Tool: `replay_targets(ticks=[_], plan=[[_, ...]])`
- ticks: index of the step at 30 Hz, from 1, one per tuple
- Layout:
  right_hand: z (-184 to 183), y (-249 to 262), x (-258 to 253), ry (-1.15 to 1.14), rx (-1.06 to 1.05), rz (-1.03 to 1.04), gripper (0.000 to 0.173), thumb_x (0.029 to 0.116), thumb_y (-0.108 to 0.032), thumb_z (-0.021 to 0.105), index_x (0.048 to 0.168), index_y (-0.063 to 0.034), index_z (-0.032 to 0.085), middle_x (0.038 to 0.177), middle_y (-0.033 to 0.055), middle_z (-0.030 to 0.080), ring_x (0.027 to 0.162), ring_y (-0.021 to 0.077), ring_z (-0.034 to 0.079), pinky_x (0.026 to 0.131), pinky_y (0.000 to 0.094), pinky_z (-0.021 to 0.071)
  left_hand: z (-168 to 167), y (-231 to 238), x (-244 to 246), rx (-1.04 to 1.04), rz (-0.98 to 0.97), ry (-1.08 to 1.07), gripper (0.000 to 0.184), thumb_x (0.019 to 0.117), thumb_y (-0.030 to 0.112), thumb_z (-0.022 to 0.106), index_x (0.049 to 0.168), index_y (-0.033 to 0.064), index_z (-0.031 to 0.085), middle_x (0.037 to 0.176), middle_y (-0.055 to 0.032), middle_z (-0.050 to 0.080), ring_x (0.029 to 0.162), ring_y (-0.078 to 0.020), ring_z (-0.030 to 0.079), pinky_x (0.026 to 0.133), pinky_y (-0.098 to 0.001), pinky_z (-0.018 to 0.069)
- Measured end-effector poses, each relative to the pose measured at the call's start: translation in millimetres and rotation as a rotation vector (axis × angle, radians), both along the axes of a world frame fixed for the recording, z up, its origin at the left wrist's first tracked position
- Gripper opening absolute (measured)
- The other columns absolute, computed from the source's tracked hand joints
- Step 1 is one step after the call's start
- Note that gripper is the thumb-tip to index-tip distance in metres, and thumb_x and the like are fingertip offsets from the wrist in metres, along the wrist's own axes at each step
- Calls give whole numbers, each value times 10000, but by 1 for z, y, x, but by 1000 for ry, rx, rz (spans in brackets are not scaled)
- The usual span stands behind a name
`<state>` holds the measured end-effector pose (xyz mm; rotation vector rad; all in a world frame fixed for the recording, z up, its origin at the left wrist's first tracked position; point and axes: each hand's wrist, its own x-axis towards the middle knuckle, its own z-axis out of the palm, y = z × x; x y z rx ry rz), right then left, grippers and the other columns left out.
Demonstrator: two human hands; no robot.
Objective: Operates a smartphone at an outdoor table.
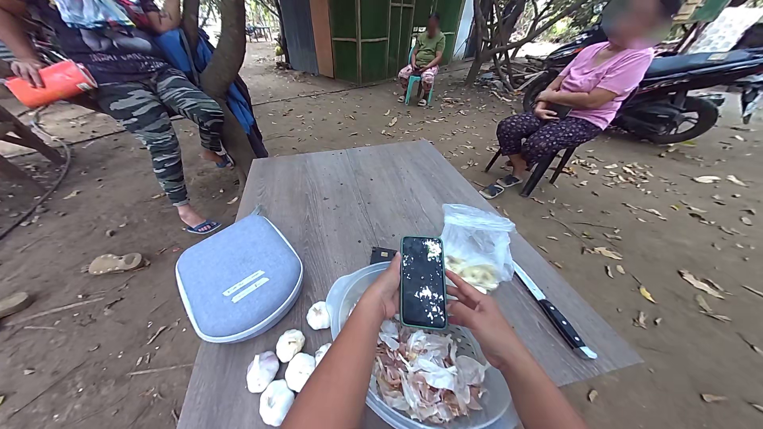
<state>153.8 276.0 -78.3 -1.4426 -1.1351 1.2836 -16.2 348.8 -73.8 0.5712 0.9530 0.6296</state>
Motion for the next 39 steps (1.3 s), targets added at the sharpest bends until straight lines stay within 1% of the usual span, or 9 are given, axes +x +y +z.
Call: replay_targets(ticks=[6, 18, 19, 21, 22, 26, 27, 33, 39], plan=[[1, 0, -1, -7, -7, -3, 638, 927, 19, 494, 1552, -62, 392, 1382, 148, 605, 1031, 216, 690, 808, 369, 582, -1, 0, 0, -3, 4, -4, 795, 1031, 685, 144, 1350, 62, 520, 1130, -183, 683, 985, -306, 688, 828, -466, 567], [1, 0, 0, -5, -10, -1, 641, 925, 20, 494, 1552, -62, 388, 1381, 150, 605, 1034, 220, 691, 809, 374, 585, 0, 0, 0, -3, 8, 5, 777, 1041, 669, 163, 1333, 51, 533, 1119, -183, 684, 980, -297, 689, 832, -457, 565], [1, 0, 0, -4, -11, -2, 641, 926, 20, 496, 1552, -62, 388, 1379, 150, 606, 1036, 221, 690, 809, 373, 583, -1, 1, 0, 3, 5, 20, 767, 1042, 665, 162, 1319, 56, 538, 1090, -172, 681, 950, -282, 685, 818, -444, 563], [0, 0, 0, -4, -13, -2, 643, 926, 17, 497, 1554, -64, 388, 1372, 152, 607, 1042, 220, 686, 811, 369, 582, -3, 2, 1, 18, 12, 59, 736, 1043, 662, 171, 1251, 76, 563, 970, -129, 659, 830, -231, 654, 753, -398, 550], [1, 0, 0, -4, -14, -2, 643, 926, 14, 497, 1555, -64, 388, 1371, 152, 608, 1042, 219, 687, 812, 368, 583, -3, 2, 1, 20, 14, 65, 728, 1043, 662, 174, 1233, 80, 568, 943, -119, 653, 803, -220, 647, 738, -387, 548], [2, -1, -1, -3, -16, -2, 640, 928, 17, 496, 1553, -67, 393, 1371, 154, 607, 1051, 221, 685, 821, 372, 581, -2, 2, 0, 14, 2, 55, 766, 1039, 671, 156, 1303, 66, 546, 1049, -151, 667, 913, -256, 665, 809, -428, 551], [2, -1, -1, -3, -16, -3, 639, 927, 18, 495, 1552, -67, 395, 1371, 154, 607, 1052, 223, 685, 821, 373, 583, -2, 2, 0, 14, -1, 54, 772, 1038, 674, 148, 1311, 67, 539, 1059, -153, 666, 924, -260, 667, 813, -431, 552], [3, 0, -1, 3, -22, -8, 631, 931, 28, 495, 1549, -63, 399, 1372, 156, 607, 1042, 219, 689, 819, 366, 585, -2, 1, 0, 16, 4, 30, 766, 1039, 672, 155, 1298, 66, 546, 1045, -154, 675, 915, -261, 676, 801, -429, 560], [3, -1, -1, -10, -26, -13, 630, 933, 23, 499, 1548, -72, 403, 1359, 147, 616, 1048, 216, 682, 816, 363, 575, -2, 1, 0, 24, 15, 14, 764, 1040, 667, 146, 1307, 68, 539, 1050, -155, 676, 930, -265, 677, 816, -437, 561]])
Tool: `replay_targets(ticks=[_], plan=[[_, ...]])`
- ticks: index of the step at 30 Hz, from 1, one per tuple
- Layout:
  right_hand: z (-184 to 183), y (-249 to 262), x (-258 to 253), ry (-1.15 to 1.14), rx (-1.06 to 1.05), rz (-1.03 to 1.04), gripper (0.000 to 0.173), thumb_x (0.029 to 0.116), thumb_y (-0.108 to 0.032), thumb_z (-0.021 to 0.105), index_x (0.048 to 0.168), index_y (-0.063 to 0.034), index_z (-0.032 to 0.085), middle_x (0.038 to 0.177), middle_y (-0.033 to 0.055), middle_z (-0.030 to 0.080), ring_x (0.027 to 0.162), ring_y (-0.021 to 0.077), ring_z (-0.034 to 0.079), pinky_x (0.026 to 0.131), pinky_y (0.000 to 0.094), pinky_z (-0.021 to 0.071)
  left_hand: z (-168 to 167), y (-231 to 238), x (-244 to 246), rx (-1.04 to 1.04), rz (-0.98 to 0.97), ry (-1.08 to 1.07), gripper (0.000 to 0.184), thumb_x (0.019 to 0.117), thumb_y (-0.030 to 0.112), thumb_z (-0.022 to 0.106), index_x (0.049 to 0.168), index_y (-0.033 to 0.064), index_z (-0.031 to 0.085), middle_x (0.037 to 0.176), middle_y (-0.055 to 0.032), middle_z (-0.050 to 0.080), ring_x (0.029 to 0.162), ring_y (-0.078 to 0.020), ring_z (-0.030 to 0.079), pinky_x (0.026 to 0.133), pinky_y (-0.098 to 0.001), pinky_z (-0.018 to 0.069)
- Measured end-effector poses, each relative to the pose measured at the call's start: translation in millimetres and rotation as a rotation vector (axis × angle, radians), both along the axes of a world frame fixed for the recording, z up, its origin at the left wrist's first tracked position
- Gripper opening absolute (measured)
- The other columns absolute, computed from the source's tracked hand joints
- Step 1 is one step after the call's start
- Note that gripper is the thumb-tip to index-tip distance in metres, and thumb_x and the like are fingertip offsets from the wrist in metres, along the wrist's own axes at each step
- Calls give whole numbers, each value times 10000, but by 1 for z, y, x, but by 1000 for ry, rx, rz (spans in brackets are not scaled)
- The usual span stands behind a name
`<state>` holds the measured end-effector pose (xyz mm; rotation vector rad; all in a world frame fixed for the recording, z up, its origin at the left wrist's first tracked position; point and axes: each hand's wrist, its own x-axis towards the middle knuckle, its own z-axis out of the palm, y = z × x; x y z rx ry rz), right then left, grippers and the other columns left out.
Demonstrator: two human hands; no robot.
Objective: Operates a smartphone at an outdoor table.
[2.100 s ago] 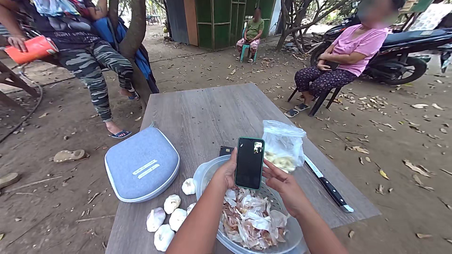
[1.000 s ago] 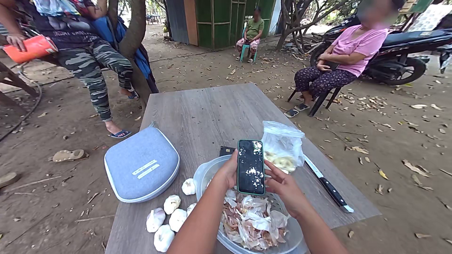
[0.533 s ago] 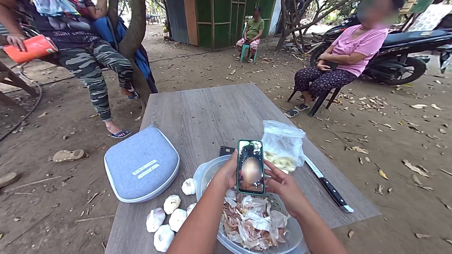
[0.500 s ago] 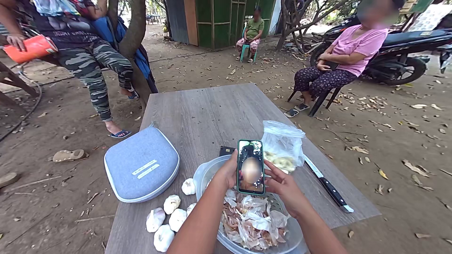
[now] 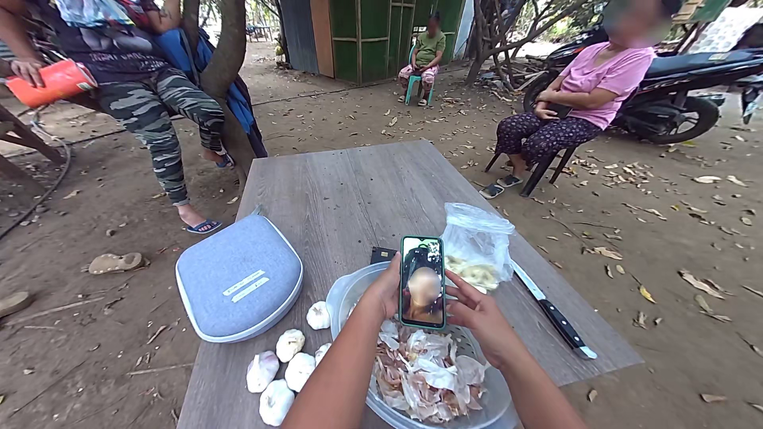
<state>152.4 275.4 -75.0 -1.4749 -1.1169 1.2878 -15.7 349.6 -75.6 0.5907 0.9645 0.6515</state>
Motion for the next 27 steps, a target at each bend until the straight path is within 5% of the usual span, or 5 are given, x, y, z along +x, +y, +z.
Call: replay_targets(ticks=[27], plan=[[2, -1, -1, -20, 11, -1, 570, 949, 19, 516, 1506, -64, 425, 1307, 131, 641, 1036, 195, 675, 831, 358, 560, -4, 1, 0, 4, 30, -4, 720, 1045, 660, 183, 1284, 96, 561, 1014, -142, 677, 904, -256, 673, 802, -437, 556]])
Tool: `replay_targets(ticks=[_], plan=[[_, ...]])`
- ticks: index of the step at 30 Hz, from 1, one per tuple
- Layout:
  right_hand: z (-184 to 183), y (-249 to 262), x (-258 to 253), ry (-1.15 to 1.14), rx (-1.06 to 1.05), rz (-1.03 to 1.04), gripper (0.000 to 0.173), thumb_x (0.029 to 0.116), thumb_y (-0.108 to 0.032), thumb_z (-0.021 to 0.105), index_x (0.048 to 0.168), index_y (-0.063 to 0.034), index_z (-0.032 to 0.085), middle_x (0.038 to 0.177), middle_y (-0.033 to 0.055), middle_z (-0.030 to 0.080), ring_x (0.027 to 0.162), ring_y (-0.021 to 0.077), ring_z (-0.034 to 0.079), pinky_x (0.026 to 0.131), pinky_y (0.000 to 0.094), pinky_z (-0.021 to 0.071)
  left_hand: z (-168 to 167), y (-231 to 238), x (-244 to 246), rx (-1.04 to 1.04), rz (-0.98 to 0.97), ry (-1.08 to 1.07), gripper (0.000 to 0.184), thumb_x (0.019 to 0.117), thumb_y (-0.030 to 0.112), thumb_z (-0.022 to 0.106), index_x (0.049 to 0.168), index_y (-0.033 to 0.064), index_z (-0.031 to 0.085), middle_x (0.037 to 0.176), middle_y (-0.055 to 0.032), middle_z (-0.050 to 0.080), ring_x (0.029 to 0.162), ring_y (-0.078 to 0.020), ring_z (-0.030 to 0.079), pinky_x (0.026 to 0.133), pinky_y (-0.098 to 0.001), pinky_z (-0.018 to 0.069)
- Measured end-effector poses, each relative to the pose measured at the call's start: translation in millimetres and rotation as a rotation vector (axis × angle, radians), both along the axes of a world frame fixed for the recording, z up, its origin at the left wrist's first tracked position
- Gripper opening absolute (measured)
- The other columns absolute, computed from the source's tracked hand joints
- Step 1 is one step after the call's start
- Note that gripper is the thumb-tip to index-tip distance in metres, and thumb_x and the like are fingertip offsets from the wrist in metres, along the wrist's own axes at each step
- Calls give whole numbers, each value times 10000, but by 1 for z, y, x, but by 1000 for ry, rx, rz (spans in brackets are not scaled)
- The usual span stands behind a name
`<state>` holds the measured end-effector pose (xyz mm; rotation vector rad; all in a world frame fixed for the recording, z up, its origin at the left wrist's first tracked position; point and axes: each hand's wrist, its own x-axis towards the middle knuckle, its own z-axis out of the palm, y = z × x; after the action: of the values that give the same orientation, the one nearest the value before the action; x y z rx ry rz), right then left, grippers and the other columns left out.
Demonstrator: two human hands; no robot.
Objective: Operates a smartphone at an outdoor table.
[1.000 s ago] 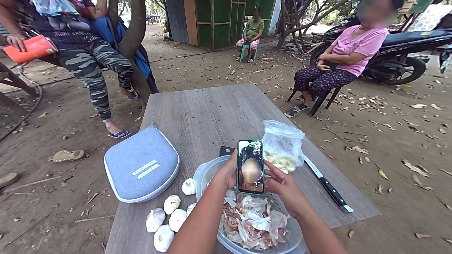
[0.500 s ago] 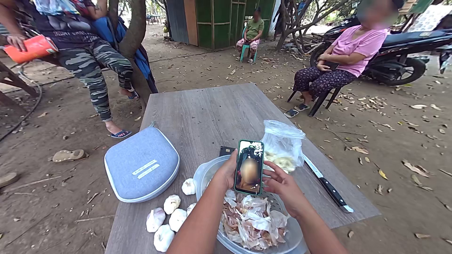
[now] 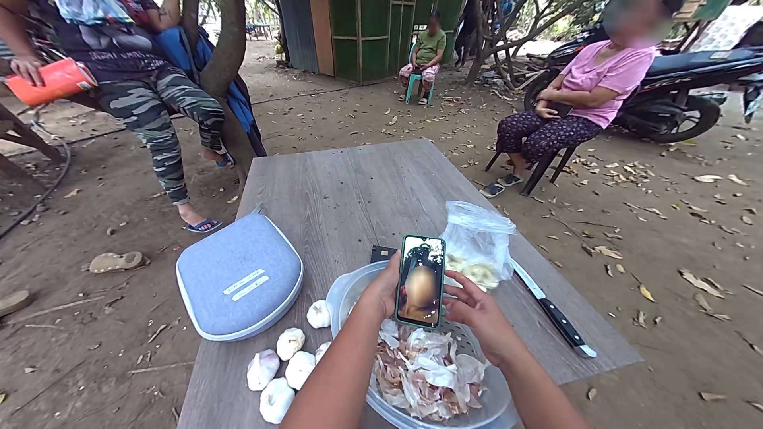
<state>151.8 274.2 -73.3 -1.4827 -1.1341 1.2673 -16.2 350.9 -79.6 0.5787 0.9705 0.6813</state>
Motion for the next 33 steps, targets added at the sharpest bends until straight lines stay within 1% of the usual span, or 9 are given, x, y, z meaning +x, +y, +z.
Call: replay_targets(ticks=[11, 14, 17, 19, 22, 24, 28, 30, 33], plan=[[-2, 0, 0, -9, 12, 6, 578, 938, 14, 517, 1503, -61, 424, 1308, 130, 641, 1019, 181, 678, 821, 339, 557, 0, 0, -1, 2, -5, -6, 718, 1043, 663, 191, 1291, 101, 562, 1046, -142, 676, 936, -259, 670, 818, -440, 552], [-3, 1, 1, -15, 23, 13, 589, 926, 1, 524, 1504, -56, 423, 1302, 130, 647, 1016, 175, 682, 820, 333, 559, 0, 0, 0, -17, 17, -23, 697, 1050, 646, 216, 1273, 86, 567, 1018, -145, 677, 905, -258, 673, 808, -434, 555], [-3, 1, 1, 7, 21, 11, 588, 920, 0, 530, 1498, -49, 433, 1302, 136, 641, 1030, 185, 674, 839, 342, 556, 1, -2, 0, -33, 29, -57, 703, 1048, 650, 202, 1260, 87, 565, 1000, -141, 680, 894, -255, 679, 795, -430, 562], [-1, -1, 1, 34, 18, 6, 584, 926, -3, 530, 1501, -48, 436, 1323, 146, 625, 1076, 200, 662, 877, 352, 550, 1, -2, 0, -28, 28, -67, 697, 1052, 643, 198, 1255, 85, 564, 997, -138, 678, 892, -250, 676, 794, -426, 561], [4, -5, 0, 33, 28, 4, 611, 936, -33, 535, 1531, -39, 393, 1348, 162, 609, 1131, 210, 649, 932, 357, 539, -1, -3, -1, 5, 6, -46, 714, 1047, 654, 167, 1234, 95, 571, 962, -117, 672, 854, -225, 670, 772, -398, 559], [8, -7, -2, 26, 33, 8, 637, 946, -47, 552, 1552, -39, 356, 1376, 168, 596, 1175, 215, 636, 970, 359, 528, -1, -4, -2, 20, -15, -63, 742, 1036, 673, 145, 1253, 104, 569, 976, -116, 686, 869, -223, 683, 782, -396, 569], [11, -11, -5, -9, 44, 81, 720, 940, -116, 562, 1594, -51, 268, 1441, 162, 555, 1241, 201, 609, 1025, 349, 508, -2, -5, -2, -8, -10, -89, 810, 1003, 726, 133, 1274, 94, 561, 1002, -136, 691, 902, -247, 690, 798, -424, 577], [6, -10, -6, 8, 35, 112, 723, 949, -123, 547, 1602, -52, 244, 1463, 169, 535, 1260, 198, 599, 1044, 344, 501, -3, -3, 0, -22, 6, -56, 841, 989, 745, 133, 1301, 85, 551, 1022, -151, 685, 912, -259, 684, 803, -436, 572], [0, -9, -4, 72, 13, 81, 700, 980, -124, 529, 1607, -57, 226, 1469, 163, 531, 1272, 199, 587, 1046, 348, 494, -7, -2, 2, -17, -6, -52, 855, 981, 751, 140, 1324, 79, 544, 1057, -159, 691, 941, -270, 688, 826, -450, 572]])
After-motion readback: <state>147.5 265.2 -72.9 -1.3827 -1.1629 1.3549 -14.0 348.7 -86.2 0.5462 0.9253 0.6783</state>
